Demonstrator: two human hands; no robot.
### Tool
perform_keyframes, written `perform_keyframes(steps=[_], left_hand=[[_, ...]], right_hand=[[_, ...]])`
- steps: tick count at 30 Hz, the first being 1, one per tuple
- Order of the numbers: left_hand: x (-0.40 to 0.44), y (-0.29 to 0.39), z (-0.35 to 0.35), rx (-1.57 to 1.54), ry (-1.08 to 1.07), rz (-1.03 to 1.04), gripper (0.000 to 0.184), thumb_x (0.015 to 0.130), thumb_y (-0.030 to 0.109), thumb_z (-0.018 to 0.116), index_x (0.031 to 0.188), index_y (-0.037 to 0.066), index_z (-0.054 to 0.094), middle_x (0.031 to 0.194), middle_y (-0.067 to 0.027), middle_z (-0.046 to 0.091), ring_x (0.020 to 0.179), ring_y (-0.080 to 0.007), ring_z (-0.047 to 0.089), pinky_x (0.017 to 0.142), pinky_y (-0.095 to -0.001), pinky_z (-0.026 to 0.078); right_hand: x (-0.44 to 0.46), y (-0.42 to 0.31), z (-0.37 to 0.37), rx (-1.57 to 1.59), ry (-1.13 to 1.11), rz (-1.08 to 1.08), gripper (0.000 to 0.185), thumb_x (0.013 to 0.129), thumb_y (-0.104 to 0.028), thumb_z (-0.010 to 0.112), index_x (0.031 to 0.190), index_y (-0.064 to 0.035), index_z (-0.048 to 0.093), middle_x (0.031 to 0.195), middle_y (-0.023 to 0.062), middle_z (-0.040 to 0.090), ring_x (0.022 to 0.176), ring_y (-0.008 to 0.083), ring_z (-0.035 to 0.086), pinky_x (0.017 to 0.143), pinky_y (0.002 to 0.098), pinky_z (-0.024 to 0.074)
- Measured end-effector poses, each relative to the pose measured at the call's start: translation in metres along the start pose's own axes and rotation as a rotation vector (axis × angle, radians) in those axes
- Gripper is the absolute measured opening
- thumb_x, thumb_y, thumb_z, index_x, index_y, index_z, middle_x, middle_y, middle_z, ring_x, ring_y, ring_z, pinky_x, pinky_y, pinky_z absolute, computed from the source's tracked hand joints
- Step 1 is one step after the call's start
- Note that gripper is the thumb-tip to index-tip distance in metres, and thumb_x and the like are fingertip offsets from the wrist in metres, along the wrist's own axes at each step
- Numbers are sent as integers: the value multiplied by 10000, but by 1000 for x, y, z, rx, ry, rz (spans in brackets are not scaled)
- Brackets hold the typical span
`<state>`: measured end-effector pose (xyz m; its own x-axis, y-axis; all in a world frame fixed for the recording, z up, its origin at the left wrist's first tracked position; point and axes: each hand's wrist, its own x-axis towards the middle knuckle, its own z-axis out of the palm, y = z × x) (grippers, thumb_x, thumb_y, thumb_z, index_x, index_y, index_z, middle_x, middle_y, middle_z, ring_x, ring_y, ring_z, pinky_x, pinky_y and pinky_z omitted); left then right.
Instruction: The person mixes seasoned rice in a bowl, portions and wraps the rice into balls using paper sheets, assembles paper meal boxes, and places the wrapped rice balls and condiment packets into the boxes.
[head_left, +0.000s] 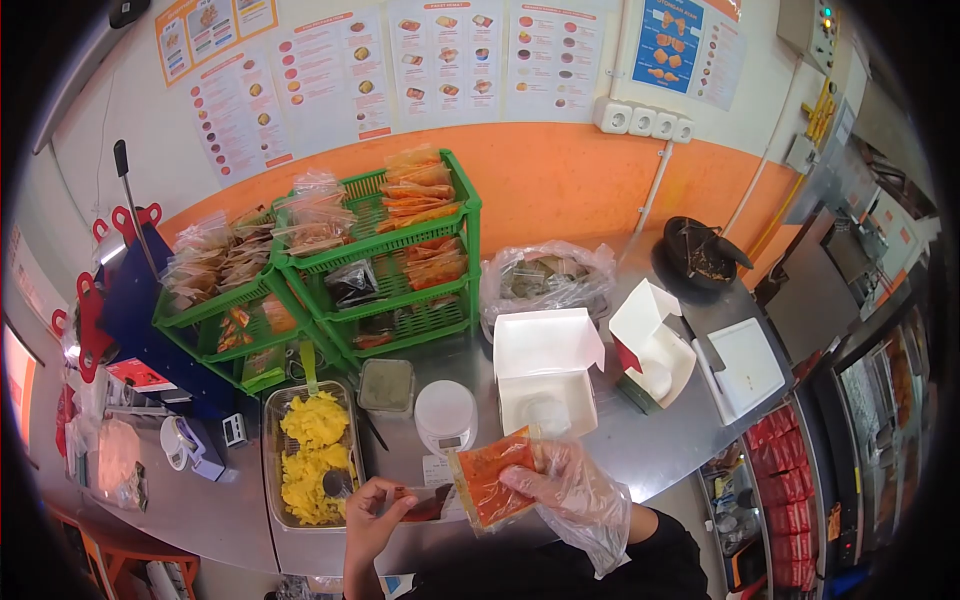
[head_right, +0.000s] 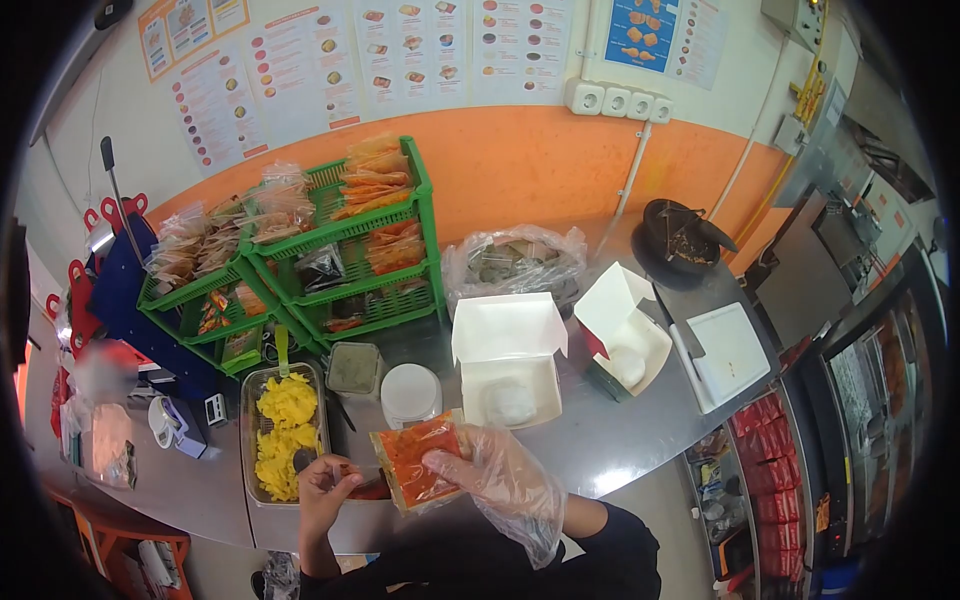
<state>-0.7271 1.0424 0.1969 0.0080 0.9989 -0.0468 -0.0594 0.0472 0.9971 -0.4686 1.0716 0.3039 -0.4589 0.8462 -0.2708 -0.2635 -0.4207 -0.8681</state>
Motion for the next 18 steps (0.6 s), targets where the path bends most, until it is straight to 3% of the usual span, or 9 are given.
perform_keyframes(steps=[3,6,8,10,16,18], left_hand=[[0,3,0,-6,-1,-3,134,765,-37,680,833,18,579,806,-29,621,769,-74,571,725,-215,450],[1,2,-2,32,18,9,137,764,-36,682,836,16,578,798,-27,618,758,-73,571,713,-214,452],[1,5,-1,40,11,0,139,763,-34,685,837,18,580,795,-23,616,758,-71,570,713,-214,452],[1,5,0,48,-10,-19,139,762,-33,686,838,21,582,793,-20,614,758,-70,568,714,-213,451],[10,-15,-1,197,-60,54,151,753,-76,655,856,4,578,843,-30,601,777,-74,550,706,-209,440],[16,-8,-4,97,112,47,98,787,-45,641,834,13,577,841,-27,611,773,-66,549,713,-203,435]], right_hand=[[-12,-14,9,-122,-21,-19,254,914,-126,550,1117,27,553,965,78,642,888,103,606,796,268,512],[-39,-22,18,-524,-181,-402,257,918,-129,540,1120,31,550,986,133,643,876,151,628,814,301,511],[-42,-38,21,-448,-633,-332,251,892,-94,565,1117,18,558,1048,174,632,893,214,649,800,333,522],[-41,-42,23,-364,-806,-370,251,891,-95,565,1116,16,560,1044,172,634,887,214,650,794,331,523],[-44,-35,19,-270,-884,-409,249,890,-95,564,1115,12,568,1029,165,641,866,213,654,776,324,524],[-42,-33,17,-265,-882,-409,248,890,-96,564,1114,10,570,1024,163,643,859,213,655,770,321,524]])
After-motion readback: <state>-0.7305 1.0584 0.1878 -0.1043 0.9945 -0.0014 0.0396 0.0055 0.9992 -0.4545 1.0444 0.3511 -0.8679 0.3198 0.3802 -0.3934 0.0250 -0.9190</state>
